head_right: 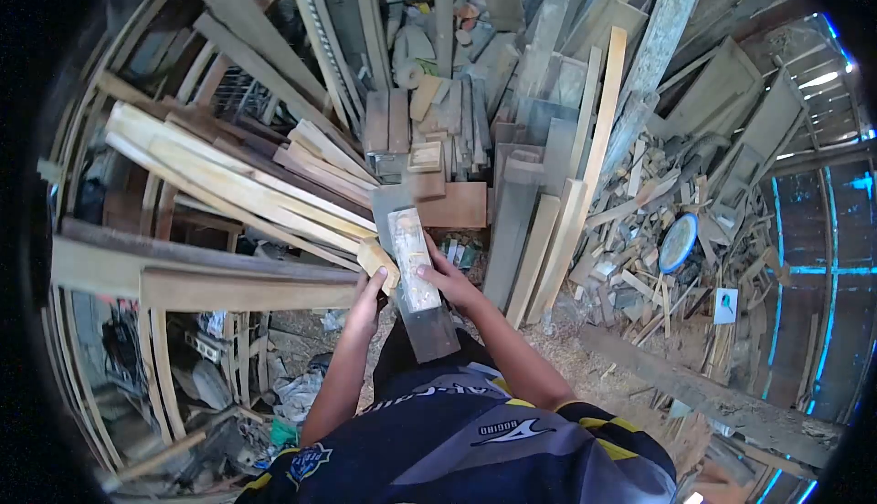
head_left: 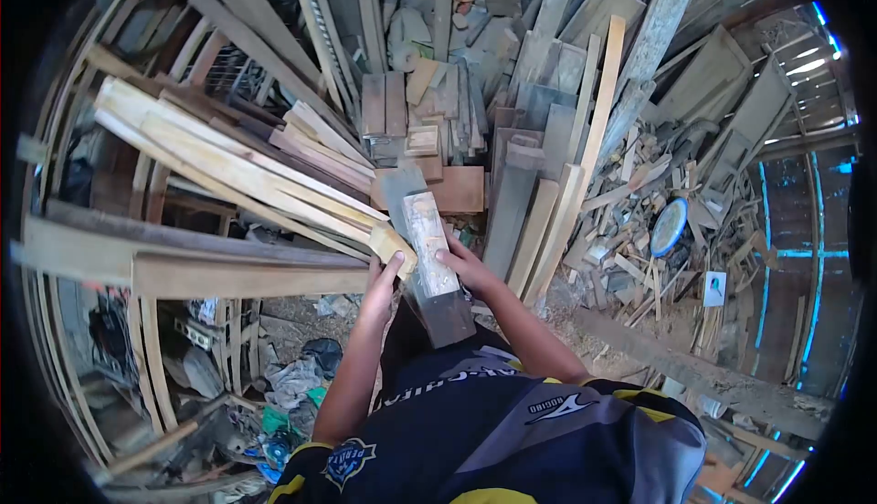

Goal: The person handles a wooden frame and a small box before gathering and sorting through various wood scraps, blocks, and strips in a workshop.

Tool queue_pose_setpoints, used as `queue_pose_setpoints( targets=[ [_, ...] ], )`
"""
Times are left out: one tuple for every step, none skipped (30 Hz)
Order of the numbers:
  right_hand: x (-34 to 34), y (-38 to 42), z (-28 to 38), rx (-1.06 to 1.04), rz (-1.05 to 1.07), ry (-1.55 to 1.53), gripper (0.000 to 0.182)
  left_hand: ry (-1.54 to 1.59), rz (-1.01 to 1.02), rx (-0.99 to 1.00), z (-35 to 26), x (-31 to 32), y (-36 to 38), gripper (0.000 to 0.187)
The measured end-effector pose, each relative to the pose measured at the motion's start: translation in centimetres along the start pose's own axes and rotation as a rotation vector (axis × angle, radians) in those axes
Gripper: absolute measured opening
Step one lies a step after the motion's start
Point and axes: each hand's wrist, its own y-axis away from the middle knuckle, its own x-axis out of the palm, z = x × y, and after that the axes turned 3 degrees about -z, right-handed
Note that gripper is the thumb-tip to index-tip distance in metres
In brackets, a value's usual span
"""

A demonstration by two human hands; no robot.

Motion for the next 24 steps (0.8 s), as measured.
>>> queue_pose_setpoints(
  targets=[
    [-0.2, -0.9, 0.5, -0.014, -0.026, -0.036, 0.089, -0.051, 0.020, -0.032, 0.0, -0.2, -1.8, 0.073],
    [-0.5, -2.0, 1.3, -0.029, -0.049, -0.069, 0.091, -0.099, 0.041, -0.062, -0.1, -0.2, -3.6, 0.074],
    [-1.2, -3.4, 1.8, -0.015, -0.075, -0.061, 0.093, -0.062, 0.076, -0.037, -0.5, 0.1, -5.3, 0.075],
    [-1.8, -4.9, 2.3, -0.010, -0.087, -0.063, 0.093, -0.062, 0.083, -0.049, -1.0, 0.4, -7.1, 0.075],
    [-2.4, -6.0, 2.5, -0.021, -0.110, -0.029, 0.094, -0.058, 0.074, -0.058, -1.4, 0.6, -8.6, 0.075],
    [-3.1, -7.2, 2.7, -0.029, -0.134, 0.002, 0.095, -0.055, 0.064, -0.071, -1.9, 0.9, -10.1, 0.074],
    [-3.9, -8.3, 2.7, -0.021, -0.151, -0.010, 0.095, -0.036, 0.064, -0.129, -2.3, 1.1, -11.4, 0.076],
    [-4.6, -9.1, 2.6, -0.042, -0.167, -0.019, 0.096, -0.049, 0.072, -0.151, -2.5, 1.3, -12.7, 0.076],
    [-5.1, -9.8, 2.4, -0.063, -0.182, -0.028, 0.096, -0.073, 0.100, -0.148, -2.8, 1.6, -13.9, 0.076],
    [-5.6, -10.5, 2.3, -0.086, -0.195, -0.036, 0.097, -0.096, 0.126, -0.143, -3.1, 1.9, -15.1, 0.076],
    [-6.1, -11.0, 2.2, -0.080, -0.210, -0.051, 0.097, -0.109, 0.131, -0.159, -3.4, 2.2, -16.1, 0.076],
    [-6.4, -11.2, 2.2, -0.076, -0.232, -0.074, 0.098, -0.135, 0.141, -0.187, -3.5, 2.4, -16.9, 0.078],
    [-6.8, -11.6, 2.2, -0.072, -0.252, -0.094, 0.098, -0.158, 0.150, -0.212, -3.7, 2.7, -17.7, 0.079],
    [-7.2, -12.1, 2.3, -0.067, -0.261, -0.102, 0.098, -0.163, 0.152, -0.223, -3.7, 3.0, -18.6, 0.079],
    [-7.8, -12.2, 2.0, -0.066, -0.284, -0.087, 0.099, -0.197, 0.177, -0.224, -3.2, 3.1, -19.4, 0.080],
    [-8.4, -12.4, 1.7, -0.064, -0.307, -0.071, 0.100, -0.229, 0.202, -0.226, -2.7, 3.2, -20.4, 0.082],
    [-9.2, -12.7, 1.3, -0.056, -0.317, -0.075, 0.100, -0.231, 0.206, -0.239, -2.0, 3.4, -21.3, 0.082],
    [-10.0, -13.2, 0.9, -0.056, -0.327, -0.069, 0.101, -0.223, 0.233, -0.263, -1.3, 3.5, -22.4, 0.083],
    [-10.9, -13.6, 0.4, -0.055, -0.336, -0.063, 0.103, -0.214, 0.257, -0.288, -0.4, 3.6, -23.5, 0.084],
    [-11.8, -14.1, -0.2, -0.045, -0.341, -0.065, 0.103, -0.212, 0.256, -0.299, 0.6, 3.7, -24.6, 0.084],
    [-12.9, -14.8, -0.9, -0.052, -0.343, -0.079, 0.103, -0.217, 0.271, -0.309, 1.5, 4.0, -25.9, 0.086],
    [-14.2, -15.4, -1.9, -0.060, -0.345, -0.092, 0.104, -0.222, 0.287, -0.317, 2.7, 4.2, -27.2, 0.087],
    [-15.8, -16.5, -3.0, -0.049, -0.347, -0.095, 0.104, -0.219, 0.282, -0.327, 4.0, 4.3, -28.8, 0.087],
    [-17.3, -17.6, -4.2, -0.059, -0.356, -0.083, 0.104, -0.232, 0.297, -0.340, 5.2, 4.5, -30.5, 0.087]
  ],
)
